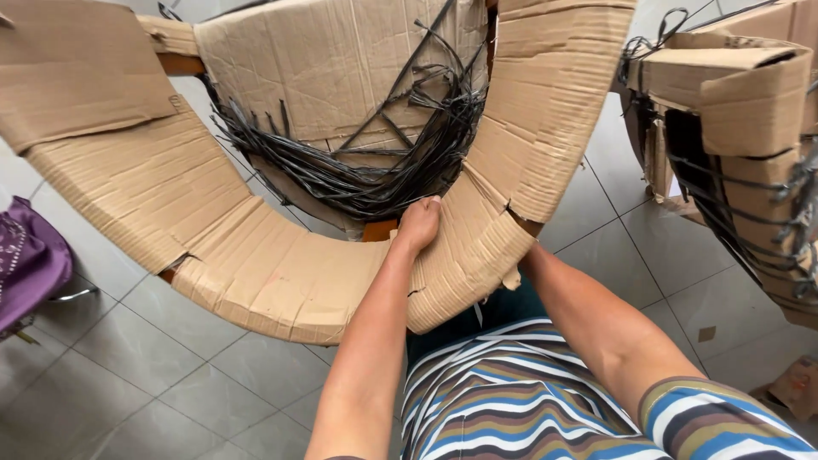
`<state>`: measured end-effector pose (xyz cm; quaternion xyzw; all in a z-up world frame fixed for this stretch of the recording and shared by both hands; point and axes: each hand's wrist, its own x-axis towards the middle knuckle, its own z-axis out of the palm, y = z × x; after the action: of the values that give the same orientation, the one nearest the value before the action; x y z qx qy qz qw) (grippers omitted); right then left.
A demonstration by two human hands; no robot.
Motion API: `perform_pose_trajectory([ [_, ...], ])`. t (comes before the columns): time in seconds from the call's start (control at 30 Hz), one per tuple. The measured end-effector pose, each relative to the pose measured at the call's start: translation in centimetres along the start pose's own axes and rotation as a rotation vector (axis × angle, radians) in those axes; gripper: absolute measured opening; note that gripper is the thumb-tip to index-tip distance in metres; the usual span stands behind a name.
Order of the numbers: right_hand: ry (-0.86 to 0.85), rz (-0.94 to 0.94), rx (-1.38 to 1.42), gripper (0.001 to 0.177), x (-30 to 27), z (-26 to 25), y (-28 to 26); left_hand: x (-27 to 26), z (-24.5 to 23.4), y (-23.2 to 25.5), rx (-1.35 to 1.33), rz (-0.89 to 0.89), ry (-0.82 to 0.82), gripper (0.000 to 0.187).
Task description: Wrapping a chair frame with protective cardboard and securing it with plastic ties for shipping.
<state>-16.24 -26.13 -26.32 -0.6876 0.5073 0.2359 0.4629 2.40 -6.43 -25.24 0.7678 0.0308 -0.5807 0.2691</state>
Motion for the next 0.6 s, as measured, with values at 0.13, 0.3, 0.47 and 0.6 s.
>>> perform_pose_trajectory([
  [0.13, -0.092, 0.027, -0.008, 0.017, 0.6, -0.1, -0.1, -1.0, 0.3, 3.3, -0.079, -0.101, 0.001, 0.063],
  [0.3, -0.180, 0.074, 0.018, 0.018, -0.1, -0.9, 0.4, 3.4, 4.0, 1.9, -0.448, -0.191, 0.184, 0.031],
  [0.47, -0.256, 0.080, 0.067, 0.020, -0.6, -1.7, -0.4, 2.7, 2.2, 3.0, -0.730, -0.150, 0.266, 0.019],
  [0.6, -0.295, 0.060, 0.112, 0.022, -2.2, -3.1, -1.4, 0.2, -0.4, 3.3, -0.982, -0.031, 0.303, 0.012],
])
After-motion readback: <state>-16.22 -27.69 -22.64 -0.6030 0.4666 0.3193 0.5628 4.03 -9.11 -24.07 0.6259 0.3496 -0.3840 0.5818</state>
